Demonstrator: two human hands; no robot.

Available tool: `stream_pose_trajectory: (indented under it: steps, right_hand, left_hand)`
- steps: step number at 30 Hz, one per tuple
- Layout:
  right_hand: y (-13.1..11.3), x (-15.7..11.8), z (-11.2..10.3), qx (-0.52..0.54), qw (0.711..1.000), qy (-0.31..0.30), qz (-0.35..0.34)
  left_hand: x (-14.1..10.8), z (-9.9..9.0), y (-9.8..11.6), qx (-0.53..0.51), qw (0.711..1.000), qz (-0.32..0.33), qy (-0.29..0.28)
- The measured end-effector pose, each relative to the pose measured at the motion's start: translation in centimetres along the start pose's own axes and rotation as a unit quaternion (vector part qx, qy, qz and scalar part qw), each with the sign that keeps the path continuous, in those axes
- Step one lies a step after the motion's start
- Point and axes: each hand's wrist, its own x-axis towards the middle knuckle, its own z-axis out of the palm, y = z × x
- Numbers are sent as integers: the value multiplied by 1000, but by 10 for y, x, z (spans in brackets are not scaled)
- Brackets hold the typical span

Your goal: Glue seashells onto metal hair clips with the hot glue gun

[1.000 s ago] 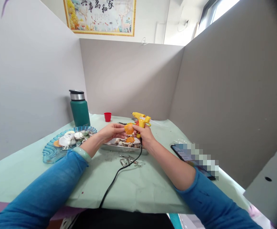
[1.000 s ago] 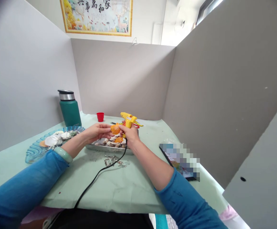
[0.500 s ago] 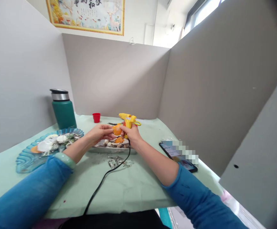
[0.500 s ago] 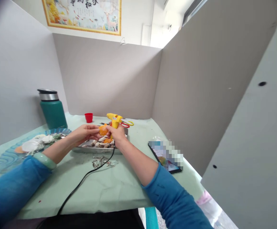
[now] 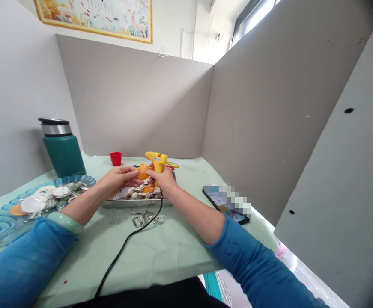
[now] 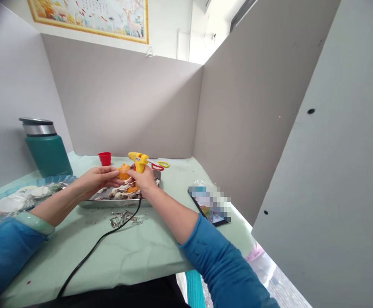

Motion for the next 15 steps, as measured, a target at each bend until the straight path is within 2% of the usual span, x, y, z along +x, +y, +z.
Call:
stream_pose_trajectory:
  steps: [8,15]
  right_hand:
    - [2,2,-1,-7,1000,5,-2]
    - [1,0,1,-35,999,8,-4]
  left_hand:
    - [0,0,-1,-19,999,-8,-31]
    - [0,2,-1,-3,1000,-16,-20]
